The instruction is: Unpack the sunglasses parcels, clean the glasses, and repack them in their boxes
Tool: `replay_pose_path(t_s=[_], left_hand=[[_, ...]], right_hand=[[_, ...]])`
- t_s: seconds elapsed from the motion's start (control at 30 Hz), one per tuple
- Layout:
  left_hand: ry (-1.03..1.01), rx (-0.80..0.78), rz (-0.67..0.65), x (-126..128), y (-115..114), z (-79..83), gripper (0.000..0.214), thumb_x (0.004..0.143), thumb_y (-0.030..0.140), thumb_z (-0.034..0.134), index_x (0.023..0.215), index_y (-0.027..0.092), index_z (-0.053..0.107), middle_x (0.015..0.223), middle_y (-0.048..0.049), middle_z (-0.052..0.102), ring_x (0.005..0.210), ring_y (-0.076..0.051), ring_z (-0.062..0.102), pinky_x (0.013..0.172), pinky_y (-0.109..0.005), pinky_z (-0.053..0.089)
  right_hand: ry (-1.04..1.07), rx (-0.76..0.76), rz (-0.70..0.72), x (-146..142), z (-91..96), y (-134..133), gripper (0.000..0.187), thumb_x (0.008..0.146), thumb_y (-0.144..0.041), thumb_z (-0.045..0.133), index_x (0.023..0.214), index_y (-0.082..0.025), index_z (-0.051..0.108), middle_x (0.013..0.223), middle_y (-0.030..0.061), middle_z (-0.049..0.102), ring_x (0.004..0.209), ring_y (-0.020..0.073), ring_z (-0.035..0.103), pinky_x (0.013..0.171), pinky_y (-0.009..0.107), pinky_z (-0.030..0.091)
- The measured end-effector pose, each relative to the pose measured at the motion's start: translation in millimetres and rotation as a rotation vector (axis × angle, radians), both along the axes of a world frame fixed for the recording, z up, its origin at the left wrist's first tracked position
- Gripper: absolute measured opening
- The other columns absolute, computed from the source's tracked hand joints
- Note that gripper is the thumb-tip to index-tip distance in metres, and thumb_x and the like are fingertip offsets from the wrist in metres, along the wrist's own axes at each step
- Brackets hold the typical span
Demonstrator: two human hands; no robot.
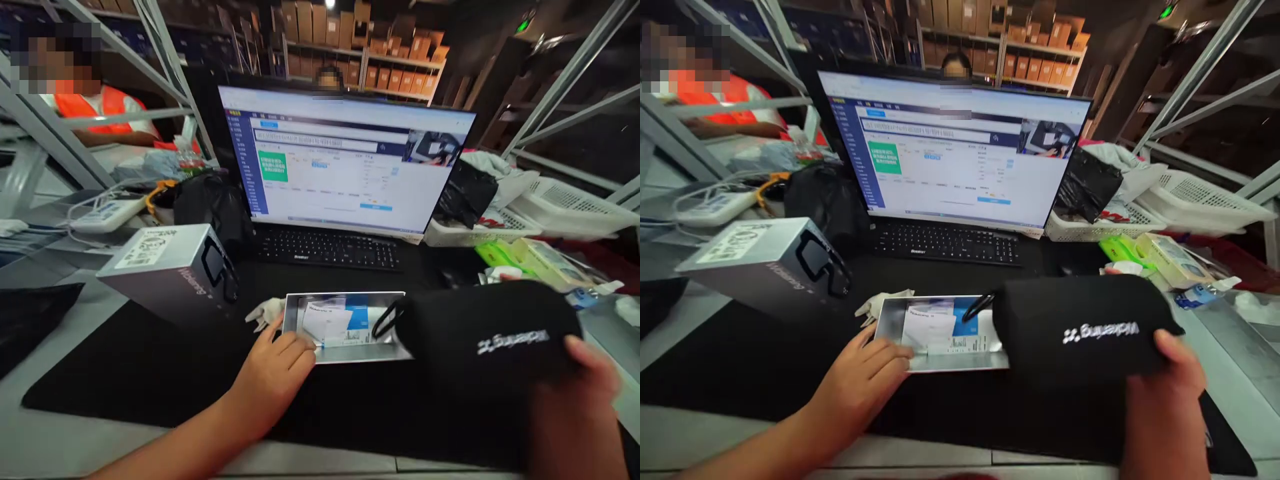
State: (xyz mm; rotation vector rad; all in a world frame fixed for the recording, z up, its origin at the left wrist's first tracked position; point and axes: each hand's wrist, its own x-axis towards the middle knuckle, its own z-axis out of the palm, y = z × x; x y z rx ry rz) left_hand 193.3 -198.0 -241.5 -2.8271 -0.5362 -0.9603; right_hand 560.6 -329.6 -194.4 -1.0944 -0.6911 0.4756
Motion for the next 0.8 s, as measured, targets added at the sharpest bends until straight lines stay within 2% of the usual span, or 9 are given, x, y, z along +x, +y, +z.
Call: replay_pose_path(t_s=[0.07, 0.17, 0.23, 0.3, 0.37, 0.43, 0.53, 0.63, 0.8], left_hand=[[0.003, -0.107, -0.018, -4, -21, 2.7, 0.021, 0.097, 0.007, 0.047, 0.085, 0.019, 0.06, 0.086, 0.0012, 0.071, 0.078, -0.014, 0.061, 0.114, -0.044, 0.034], [0.094, -0.222, -0.024, -4, -37, 3.4, 0.022, 0.098, 0.012, 0.05, 0.079, 0.02, 0.057, 0.073, 0.0051, 0.064, 0.068, -0.012, 0.057, 0.119, -0.043, 0.028], [0.137, -0.254, -0.02, -2, -39, 0.5, 0.025, 0.098, 0.014, 0.049, 0.075, 0.021, 0.056, 0.07, 0.0061, 0.062, 0.067, -0.012, 0.057, 0.123, -0.044, 0.019], [0.197, -0.266, -0.066, 0, -36, -2.7, 0.02, 0.098, 0.02, 0.053, 0.08, 0.021, 0.062, 0.079, 0.0037, 0.069, 0.077, -0.014, 0.063, 0.124, -0.043, 0.021], [0.283, -0.275, -0.143, 1, -33, -3.7, 0.016, 0.096, 0.032, 0.059, 0.09, 0.02, 0.068, 0.094, -0.0014, 0.075, 0.09, -0.019, 0.067, 0.119, -0.04, 0.031], [0.371, -0.288, -0.197, 1, -28, -1.0, 0.024, 0.094, 0.039, 0.062, 0.1, 0.018, 0.072, 0.105, -0.0074, 0.077, 0.098, -0.023, 0.069, 0.114, -0.041, 0.039], [0.456, -0.344, -0.232, 2, -20, 7.9, 0.033, 0.094, 0.038, 0.062, 0.116, 0.015, 0.071, 0.121, -0.013, 0.074, 0.111, -0.027, 0.069, 0.111, -0.042, 0.042], [0.551, -0.421, -0.289, 6, -12, 15.0, 0.039, 0.09, 0.037, 0.067, 0.124, 0.018, 0.068, 0.134, -0.013, 0.068, 0.121, -0.028, 0.066, 0.107, -0.038, 0.046], [0.722, -0.391, -0.21, 18, -7, 7.1, 0.032, 0.075, 0.024, 0.08, 0.106, 0.019, 0.075, 0.139, -0.0181, 0.063, 0.12, -0.034, 0.066, 0.089, -0.038, 0.052]], right_hand=[[0.14, 0.068, -0.099, 2, 5.9, 5, 0.035, 0.076, -0.041, 0.06, 0.105, -0.029, 0.075, 0.116, 0.0081, 0.075, 0.107, 0.0307, 0.072, 0.093, 0.048, 0.058], [0.233, 0.125, -0.113, 8, 10.5, 18, 0.032, 0.072, -0.034, 0.06, 0.099, -0.027, 0.076, 0.113, 0.0045, 0.076, 0.105, 0.0249, 0.072, 0.088, 0.038, 0.06], [0.271, 0.089, -0.098, 11, 10.0, 26, 0.033, 0.07, -0.034, 0.06, 0.099, -0.027, 0.076, 0.11, 0.004, 0.077, 0.101, 0.0246, 0.072, 0.081, 0.038, 0.061], [0.307, 0.0, -0.086, 13, 7.9, 31, 0.035, 0.069, -0.035, 0.061, 0.1, -0.027, 0.075, 0.108, 0.0055, 0.077, 0.093, 0.0266, 0.072, 0.068, 0.04, 0.063], [0.316, -0.087, -0.077, 13, 5.5, 34, 0.036, 0.069, -0.036, 0.062, 0.102, -0.026, 0.074, 0.107, 0.0063, 0.077, 0.087, 0.0274, 0.072, 0.055, 0.04, 0.061], [0.288, -0.115, -0.069, 13, 3.1, 35, 0.037, 0.07, -0.037, 0.064, 0.103, -0.024, 0.073, 0.108, 0.0066, 0.076, 0.085, 0.0272, 0.071, 0.05, 0.04, 0.06], [0.262, -0.104, -0.06, 14, -0.8, 36, 0.034, 0.068, -0.039, 0.066, 0.097, -0.022, 0.074, 0.105, 0.0071, 0.076, 0.083, 0.0269, 0.071, 0.05, 0.038, 0.059], [0.28, -0.087, -0.068, 16, -4.1, 36, 0.029, 0.067, -0.035, 0.068, 0.092, -0.022, 0.073, 0.095, 0.0059, 0.076, 0.077, 0.0241, 0.07, 0.049, 0.032, 0.057], [0.338, -0.067, -0.081, 14, -5.9, 39, 0.036, 0.066, -0.03, 0.069, 0.1, -0.019, 0.073, 0.09, 0.0044, 0.077, 0.076, 0.0219, 0.072, 0.059, 0.032, 0.061]])
